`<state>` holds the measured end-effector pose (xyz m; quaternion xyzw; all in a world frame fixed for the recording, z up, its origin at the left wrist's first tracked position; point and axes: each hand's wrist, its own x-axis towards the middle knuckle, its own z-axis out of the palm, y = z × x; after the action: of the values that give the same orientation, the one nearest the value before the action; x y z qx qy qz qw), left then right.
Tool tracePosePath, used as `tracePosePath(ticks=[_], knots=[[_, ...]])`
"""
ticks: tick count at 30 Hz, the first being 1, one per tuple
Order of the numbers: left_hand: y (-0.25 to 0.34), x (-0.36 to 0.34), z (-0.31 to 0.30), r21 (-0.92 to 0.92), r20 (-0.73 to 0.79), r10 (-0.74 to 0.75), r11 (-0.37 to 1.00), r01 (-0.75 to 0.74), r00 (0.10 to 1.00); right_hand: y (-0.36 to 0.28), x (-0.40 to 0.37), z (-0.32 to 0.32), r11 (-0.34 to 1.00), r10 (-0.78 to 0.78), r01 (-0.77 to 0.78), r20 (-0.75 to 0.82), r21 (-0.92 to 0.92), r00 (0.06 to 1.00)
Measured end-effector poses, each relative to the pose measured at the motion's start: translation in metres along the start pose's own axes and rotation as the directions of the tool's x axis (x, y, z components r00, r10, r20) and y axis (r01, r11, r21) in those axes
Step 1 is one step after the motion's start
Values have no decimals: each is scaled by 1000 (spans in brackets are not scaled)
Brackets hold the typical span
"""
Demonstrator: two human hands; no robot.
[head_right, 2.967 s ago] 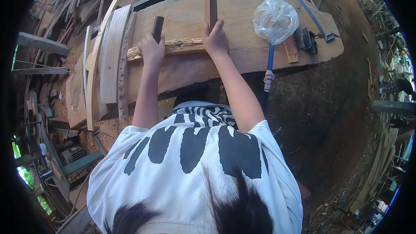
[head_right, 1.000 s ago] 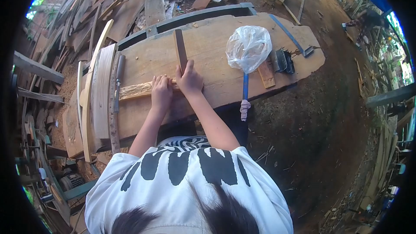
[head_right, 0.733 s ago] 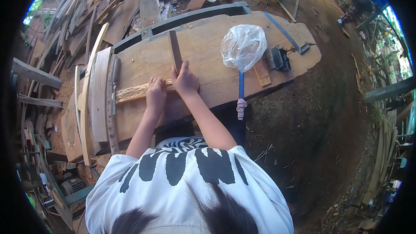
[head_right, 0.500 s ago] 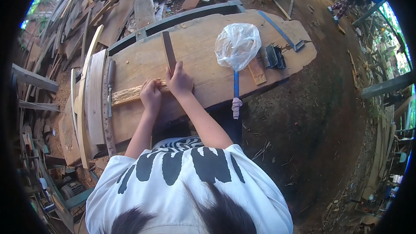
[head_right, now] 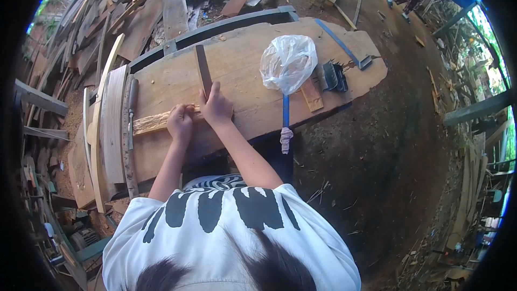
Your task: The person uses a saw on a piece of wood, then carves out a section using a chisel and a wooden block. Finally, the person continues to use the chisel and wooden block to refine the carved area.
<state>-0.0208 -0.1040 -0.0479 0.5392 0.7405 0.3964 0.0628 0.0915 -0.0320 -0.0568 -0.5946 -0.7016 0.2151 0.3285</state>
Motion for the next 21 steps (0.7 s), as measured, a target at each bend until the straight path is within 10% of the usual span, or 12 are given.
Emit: tracePosePath(ticks=[15,21], knots=[[6,38,-43,41,517,392,877,-479,761,-3,2,-6,999,36,-38,74,32,997],[9,65,-48,7,717,538,630,-776,444,-2,3,-6,998,37,-40,80,38,996]])
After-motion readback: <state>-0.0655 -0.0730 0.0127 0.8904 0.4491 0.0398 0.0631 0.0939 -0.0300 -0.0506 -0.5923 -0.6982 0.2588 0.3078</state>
